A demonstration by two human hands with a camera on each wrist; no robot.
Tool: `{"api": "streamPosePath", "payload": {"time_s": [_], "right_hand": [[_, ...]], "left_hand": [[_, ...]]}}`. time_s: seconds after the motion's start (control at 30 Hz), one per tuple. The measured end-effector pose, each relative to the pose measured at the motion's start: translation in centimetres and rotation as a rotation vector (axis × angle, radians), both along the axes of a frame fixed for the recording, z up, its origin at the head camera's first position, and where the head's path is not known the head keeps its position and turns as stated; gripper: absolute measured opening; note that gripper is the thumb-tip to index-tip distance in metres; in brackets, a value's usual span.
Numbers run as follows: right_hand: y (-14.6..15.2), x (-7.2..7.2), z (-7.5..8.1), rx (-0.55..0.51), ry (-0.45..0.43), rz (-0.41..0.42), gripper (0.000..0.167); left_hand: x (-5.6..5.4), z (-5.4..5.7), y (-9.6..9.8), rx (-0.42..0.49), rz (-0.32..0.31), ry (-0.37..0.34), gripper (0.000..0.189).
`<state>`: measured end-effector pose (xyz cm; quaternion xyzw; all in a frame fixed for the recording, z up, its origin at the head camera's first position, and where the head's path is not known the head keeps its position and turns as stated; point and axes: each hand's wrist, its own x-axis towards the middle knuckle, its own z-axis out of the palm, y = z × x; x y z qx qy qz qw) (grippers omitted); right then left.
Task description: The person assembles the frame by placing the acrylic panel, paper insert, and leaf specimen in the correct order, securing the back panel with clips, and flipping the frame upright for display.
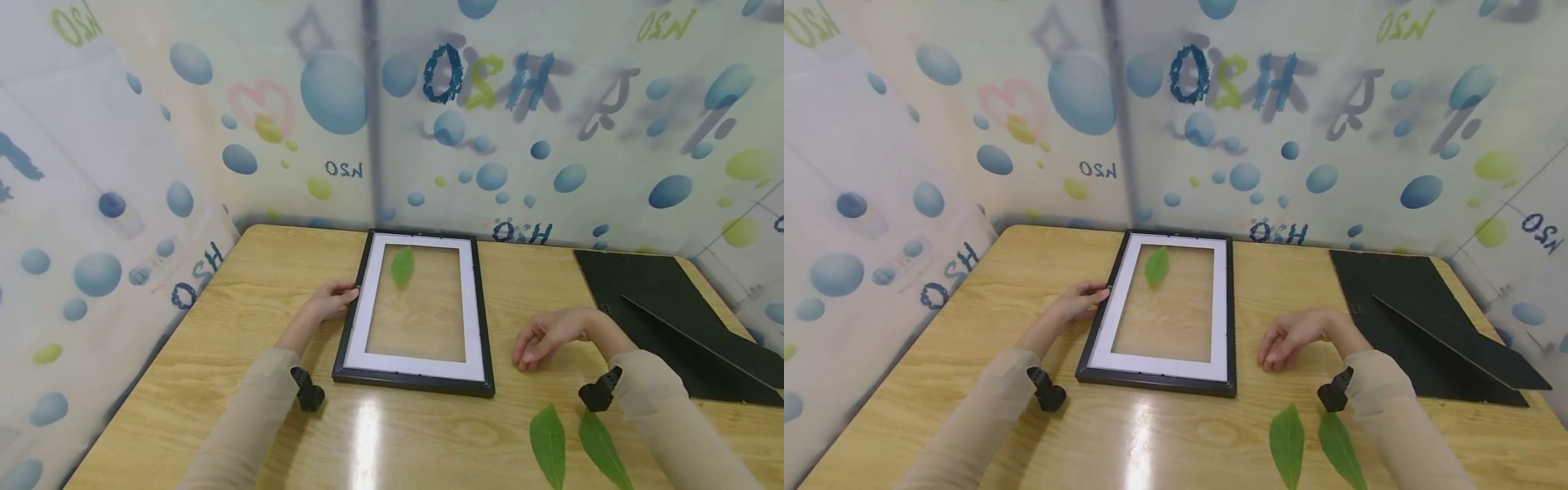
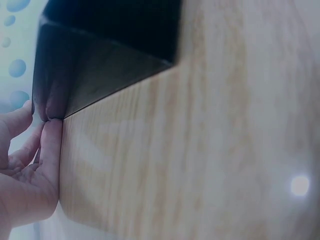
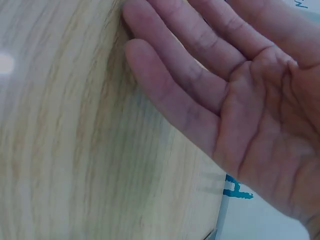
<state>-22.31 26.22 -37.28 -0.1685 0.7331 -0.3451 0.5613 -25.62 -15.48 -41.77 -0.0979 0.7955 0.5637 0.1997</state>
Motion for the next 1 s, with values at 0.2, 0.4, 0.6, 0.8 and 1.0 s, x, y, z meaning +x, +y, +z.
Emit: {"api": "streamPosePath", "payload": {"time_s": [0.2,0.4,0.6,0.8,1.0], "right_hand": [[0.0,0.6,-0.3,-0.007,-0.047,0.029,0.030],[0.2,1.1,-0.6,-0.016,-0.074,0.073,0.030],[0.3,1.4,-0.8,-0.017,-0.088,0.095,0.032],[0.4,1.8,-1.1,0.011,-0.096,0.108,0.032],[0.3,2.2,-0.8,0.041,-0.059,0.129,0.029]], "left_hand": [[0.0,-0.1,0.0,-0.011,-0.009,0.012,0.047],[-0.1,-0.2,0.0,-0.010,-0.015,0.015,0.048],[-0.1,-0.1,0.0,-0.004,-0.010,0.010,0.048],[0.1,0.1,0.1,-0.001,-0.014,0.011,0.047],[0.1,0.4,0.1,-0.010,-0.018,0.019,0.047]]}}
